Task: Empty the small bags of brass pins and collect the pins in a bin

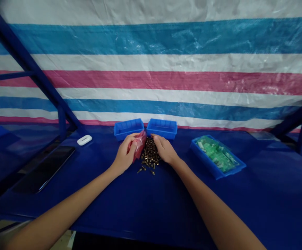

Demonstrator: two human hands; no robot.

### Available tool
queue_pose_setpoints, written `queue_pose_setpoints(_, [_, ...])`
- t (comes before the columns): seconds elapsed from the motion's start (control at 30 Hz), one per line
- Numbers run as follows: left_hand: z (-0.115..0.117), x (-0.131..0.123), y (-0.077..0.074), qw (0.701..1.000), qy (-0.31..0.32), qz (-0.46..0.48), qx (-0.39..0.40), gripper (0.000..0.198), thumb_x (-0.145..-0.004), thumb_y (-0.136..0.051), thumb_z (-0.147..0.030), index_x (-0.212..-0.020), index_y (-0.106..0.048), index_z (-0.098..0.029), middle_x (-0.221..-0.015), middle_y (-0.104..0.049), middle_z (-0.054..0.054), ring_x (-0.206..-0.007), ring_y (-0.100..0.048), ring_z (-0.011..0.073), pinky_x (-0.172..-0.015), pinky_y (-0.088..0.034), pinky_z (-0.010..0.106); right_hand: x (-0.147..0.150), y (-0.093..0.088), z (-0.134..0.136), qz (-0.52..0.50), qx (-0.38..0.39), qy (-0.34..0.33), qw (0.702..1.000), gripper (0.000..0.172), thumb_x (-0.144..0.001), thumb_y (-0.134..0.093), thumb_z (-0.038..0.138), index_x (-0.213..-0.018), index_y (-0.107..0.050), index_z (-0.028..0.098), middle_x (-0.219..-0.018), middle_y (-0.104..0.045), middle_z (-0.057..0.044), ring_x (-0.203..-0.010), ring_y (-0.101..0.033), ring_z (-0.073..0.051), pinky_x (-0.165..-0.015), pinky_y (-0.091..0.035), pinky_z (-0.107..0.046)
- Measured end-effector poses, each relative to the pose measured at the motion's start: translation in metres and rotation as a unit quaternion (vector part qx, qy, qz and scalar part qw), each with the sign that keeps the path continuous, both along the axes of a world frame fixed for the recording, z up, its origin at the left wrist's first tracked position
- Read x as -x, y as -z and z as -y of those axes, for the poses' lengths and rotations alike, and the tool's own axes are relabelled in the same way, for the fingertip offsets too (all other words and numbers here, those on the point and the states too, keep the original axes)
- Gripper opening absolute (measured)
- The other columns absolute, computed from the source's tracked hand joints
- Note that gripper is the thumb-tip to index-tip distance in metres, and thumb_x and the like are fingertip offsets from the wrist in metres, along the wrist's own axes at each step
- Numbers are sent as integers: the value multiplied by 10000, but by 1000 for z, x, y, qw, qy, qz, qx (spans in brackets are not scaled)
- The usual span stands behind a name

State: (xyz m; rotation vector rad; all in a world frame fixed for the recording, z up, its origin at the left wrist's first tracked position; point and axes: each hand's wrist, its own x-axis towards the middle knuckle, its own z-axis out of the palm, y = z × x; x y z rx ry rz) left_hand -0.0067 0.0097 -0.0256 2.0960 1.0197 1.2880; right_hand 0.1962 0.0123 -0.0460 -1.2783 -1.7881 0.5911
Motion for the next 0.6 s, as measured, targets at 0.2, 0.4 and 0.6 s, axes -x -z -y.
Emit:
queue_pose_setpoints(0.2, [-1, 13, 7, 994, -91, 58, -9, 285, -1009, -313, -298, -1147, -538, -192, -1264, -560, 86, -1192, -512, 191, -1056, -359, 357, 7, 0, 0, 184, -58, -45, 980, 656, -914, -407, 613, -1403, -471, 180, -1458, -448, -117, -1342, -409, -279, -1121, -312, -472])
queue_pose_setpoints(0.4, [-4, 18, 13, 983, -157, 93, 9, 312, -1015, -291, -333, -1159, -532, -197, -1240, -562, 82, -1173, -514, 188, -1045, -364, 343, 18, -4, -4, 237, -17, -33, 971, 590, -970, -284, 568, -1422, -443, 223, -1505, -389, -82, -1370, -365, -269, -1104, -292, -500])
queue_pose_setpoints(0.6, [-4, 18, 15, 981, -159, 111, 27, 313, -1017, -293, -361, -1181, -508, -205, -1222, -562, 77, -1165, -514, 183, -1044, -362, 334, 28, -6, -6, 277, -27, -34, 960, 458, -977, -347, 492, -1297, -561, 244, -1464, -444, -78, -1329, -405, -271, -1071, -271, -532])
